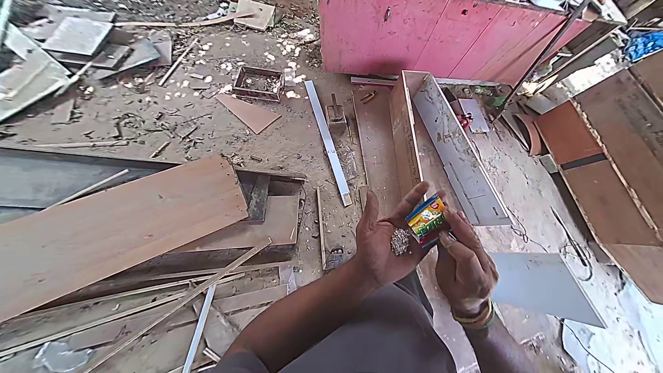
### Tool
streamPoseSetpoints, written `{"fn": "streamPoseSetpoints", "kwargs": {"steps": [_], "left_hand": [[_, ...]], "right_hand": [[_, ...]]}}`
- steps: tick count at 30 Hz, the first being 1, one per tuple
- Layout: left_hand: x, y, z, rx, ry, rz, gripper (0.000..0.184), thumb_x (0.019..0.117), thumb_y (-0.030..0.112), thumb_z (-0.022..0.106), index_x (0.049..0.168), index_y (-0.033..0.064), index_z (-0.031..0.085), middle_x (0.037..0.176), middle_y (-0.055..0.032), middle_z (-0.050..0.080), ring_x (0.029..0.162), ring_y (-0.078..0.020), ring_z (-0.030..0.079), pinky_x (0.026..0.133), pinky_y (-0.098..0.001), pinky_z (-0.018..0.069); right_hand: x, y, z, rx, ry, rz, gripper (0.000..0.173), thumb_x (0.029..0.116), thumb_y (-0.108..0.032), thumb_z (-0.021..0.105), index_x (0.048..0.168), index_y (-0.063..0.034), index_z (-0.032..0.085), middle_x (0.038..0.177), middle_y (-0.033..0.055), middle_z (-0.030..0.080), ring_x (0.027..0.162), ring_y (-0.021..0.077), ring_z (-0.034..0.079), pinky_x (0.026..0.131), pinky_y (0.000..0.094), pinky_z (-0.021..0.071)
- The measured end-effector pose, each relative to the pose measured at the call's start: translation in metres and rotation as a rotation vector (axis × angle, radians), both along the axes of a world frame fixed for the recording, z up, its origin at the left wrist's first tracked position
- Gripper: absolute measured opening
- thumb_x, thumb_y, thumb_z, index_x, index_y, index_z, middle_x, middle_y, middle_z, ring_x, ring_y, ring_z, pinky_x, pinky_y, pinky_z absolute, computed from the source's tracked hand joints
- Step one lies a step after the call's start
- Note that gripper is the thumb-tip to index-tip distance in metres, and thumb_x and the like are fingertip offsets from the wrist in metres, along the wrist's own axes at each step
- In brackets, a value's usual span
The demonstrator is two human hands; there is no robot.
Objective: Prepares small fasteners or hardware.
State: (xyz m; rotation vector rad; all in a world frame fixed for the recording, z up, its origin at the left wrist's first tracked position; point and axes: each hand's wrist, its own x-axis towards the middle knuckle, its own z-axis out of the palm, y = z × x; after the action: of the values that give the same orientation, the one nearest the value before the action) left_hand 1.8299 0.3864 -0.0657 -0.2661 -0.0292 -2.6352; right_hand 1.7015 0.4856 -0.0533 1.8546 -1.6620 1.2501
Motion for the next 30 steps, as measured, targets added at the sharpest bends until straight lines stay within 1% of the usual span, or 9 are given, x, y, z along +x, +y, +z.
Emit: {"fn": "streamPoseSetpoints", "kwargs": {"steps": [3,4,7,13,16,20,24,27,30], "left_hand": [[-0.002,-0.001,0.000,-0.012,0.010,0.014,0.102,0.0896,0.086,0.018,0.163,0.0158,0.028,0.165,-0.0199,0.032,0.150,-0.0351,0.035,0.118,-0.0487,0.0364],[-0.003,-0.001,0.000,-0.006,0.014,0.014,0.102,0.0901,0.086,0.018,0.163,0.0154,0.028,0.164,-0.0201,0.033,0.151,-0.0352,0.035,0.119,-0.0485,0.0361],[-0.004,0.000,-0.001,0.020,0.001,0.017,0.098,0.0913,0.084,0.023,0.159,0.0145,0.037,0.162,-0.0192,0.038,0.148,-0.0336,0.039,0.117,-0.0477,0.0385],[-0.005,0.000,-0.001,0.011,-0.008,0.015,0.098,0.0914,0.083,0.022,0.161,0.0152,0.035,0.162,-0.0190,0.037,0.148,-0.0333,0.039,0.117,-0.0479,0.0372],[-0.007,0.000,-0.002,-0.006,-0.001,0.021,0.099,0.0908,0.084,0.020,0.161,0.0150,0.033,0.162,-0.0191,0.036,0.148,-0.0330,0.039,0.117,-0.0473,0.0379],[-0.010,0.001,-0.003,0.031,-0.005,0.020,0.096,0.0921,0.082,0.025,0.158,0.0139,0.039,0.161,-0.0188,0.038,0.147,-0.0328,0.041,0.116,-0.0477,0.0393],[-0.012,0.003,-0.003,0.028,-0.003,0.016,0.095,0.0911,0.081,0.032,0.157,0.0144,0.042,0.161,-0.0181,0.040,0.146,-0.0325,0.042,0.115,-0.0477,0.0397],[-0.014,0.002,-0.002,0.015,0.002,0.019,0.093,0.0915,0.081,0.031,0.157,0.0152,0.042,0.161,-0.0177,0.039,0.145,-0.0320,0.043,0.114,-0.0472,0.0404],[-0.017,0.002,-0.002,-0.011,0.001,0.022,0.094,0.0916,0.081,0.030,0.159,0.0163,0.037,0.161,-0.0168,0.039,0.142,-0.0309,0.046,0.113,-0.0464,0.0416]], "right_hand": [[0.003,0.003,0.001,0.019,0.007,0.041,0.011,0.1019,-0.002,0.055,0.110,-0.0080,0.059,0.135,0.0103,0.067,0.129,0.0247,0.063,0.111,0.0459,0.0522],[0.003,0.002,0.000,0.029,0.019,0.043,0.010,0.1017,-0.002,0.054,0.109,-0.0078,0.059,0.136,0.0104,0.066,0.130,0.0247,0.063,0.112,0.0456,0.0515],[0.002,0.000,-0.006,0.030,0.004,0.023,0.010,0.1015,-0.002,0.055,0.108,-0.0078,0.059,0.133,0.0123,0.068,0.128,0.0262,0.064,0.110,0.0459,0.0525],[0.001,0.000,-0.005,0.021,-0.041,0.020,0.009,0.1018,-0.002,0.055,0.107,-0.0080,0.059,0.133,0.0122,0.068,0.128,0.0264,0.064,0.110,0.0454,0.0535],[0.000,0.000,-0.002,0.013,-0.070,0.023,0.009,0.1023,-0.004,0.056,0.109,-0.0094,0.059,0.133,0.0098,0.068,0.128,0.0248,0.064,0.110,0.0452,0.0536],[-0.006,-0.002,-0.008,0.036,-0.032,0.023,0.009,0.1017,-0.002,0.055,0.107,-0.0072,0.061,0.133,0.0141,0.068,0.128,0.0270,0.064,0.111,0.0461,0.0522],[-0.009,-0.001,-0.008,0.020,-0.056,0.020,0.010,0.1026,-0.003,0.054,0.108,-0.0073,0.061,0.132,0.0135,0.068,0.128,0.0267,0.064,0.110,0.0458,0.0532],[-0.010,-0.002,-0.004,0.014,-0.136,0.028,0.008,0.1025,-0.003,0.055,0.107,-0.0072,0.060,0.131,0.0135,0.069,0.126,0.0256,0.065,0.109,0.0438,0.0549],[-0.010,-0.004,0.001,0.005,-0.349,0.079,0.010,0.1015,-0.002,0.058,0.107,-0.0073,0.065,0.132,0.0155,0.068,0.124,0.0274,0.067,0.104,0.0421,0.0581]]}}
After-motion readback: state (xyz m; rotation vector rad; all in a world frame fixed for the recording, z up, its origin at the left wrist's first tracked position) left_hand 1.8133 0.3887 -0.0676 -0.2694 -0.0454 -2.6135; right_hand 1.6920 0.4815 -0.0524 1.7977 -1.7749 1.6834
